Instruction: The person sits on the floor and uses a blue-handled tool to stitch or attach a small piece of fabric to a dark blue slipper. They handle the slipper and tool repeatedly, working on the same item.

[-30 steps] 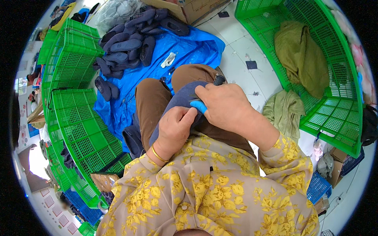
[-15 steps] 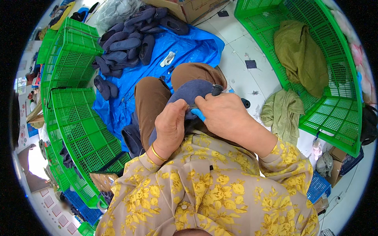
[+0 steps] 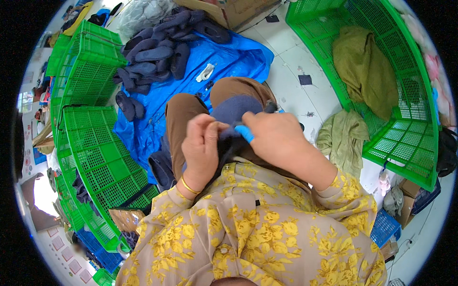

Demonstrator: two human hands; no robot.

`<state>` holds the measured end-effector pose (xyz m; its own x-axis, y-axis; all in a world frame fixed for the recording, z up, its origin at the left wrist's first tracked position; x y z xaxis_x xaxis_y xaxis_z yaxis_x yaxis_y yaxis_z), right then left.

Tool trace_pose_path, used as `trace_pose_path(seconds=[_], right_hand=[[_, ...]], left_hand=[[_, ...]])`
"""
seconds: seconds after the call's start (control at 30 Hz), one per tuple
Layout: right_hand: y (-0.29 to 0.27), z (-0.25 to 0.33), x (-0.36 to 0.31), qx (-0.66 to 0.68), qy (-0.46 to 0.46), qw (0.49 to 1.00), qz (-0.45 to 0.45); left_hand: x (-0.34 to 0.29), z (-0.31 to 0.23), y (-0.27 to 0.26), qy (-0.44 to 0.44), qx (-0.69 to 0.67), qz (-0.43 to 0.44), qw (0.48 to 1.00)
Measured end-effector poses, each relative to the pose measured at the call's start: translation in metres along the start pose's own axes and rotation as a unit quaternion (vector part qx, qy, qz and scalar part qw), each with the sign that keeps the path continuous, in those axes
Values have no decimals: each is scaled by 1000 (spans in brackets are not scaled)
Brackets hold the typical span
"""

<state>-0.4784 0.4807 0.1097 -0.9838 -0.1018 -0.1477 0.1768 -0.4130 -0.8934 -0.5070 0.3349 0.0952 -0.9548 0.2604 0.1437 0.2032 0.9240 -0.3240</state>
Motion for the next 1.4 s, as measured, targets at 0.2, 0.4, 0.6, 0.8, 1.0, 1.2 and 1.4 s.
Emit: trace_pose_path(seconds=[0.2,0.4,0.6,0.8,1.0,1.2,1.4], right_hand=[[-21,-86,-22,249,162,944,-142],[11,-117,-46,266,149,932,-198],[20,-143,-51,514,279,791,-180],[1,-176,-52,540,271,756,-252],[-10,-172,-49,578,262,723,-273],[-108,-273,-107,553,262,680,-403],[-185,-348,-185,526,139,674,-500]], left_hand=[[-8,-29,-30,111,194,234,946],[-40,-20,-55,160,309,293,890],[-1,23,-281,-166,-113,-166,966],[-98,-22,-528,-41,120,-586,800],[-69,61,-419,-53,419,-250,871],[-164,274,-223,-400,535,242,704],[-181,290,-218,-349,570,299,681]])
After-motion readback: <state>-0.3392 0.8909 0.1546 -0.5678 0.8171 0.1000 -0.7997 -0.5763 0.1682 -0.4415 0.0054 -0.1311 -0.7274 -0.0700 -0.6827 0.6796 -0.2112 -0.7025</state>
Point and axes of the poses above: each hand's wrist, its own x-axis towards the middle knuckle, its own y-axis out of the palm, z = x × y, the point moved 10 cm from there along x, towards the middle knuckle, and after that the axes turned 1 degree about x, right-handed, at the moved point
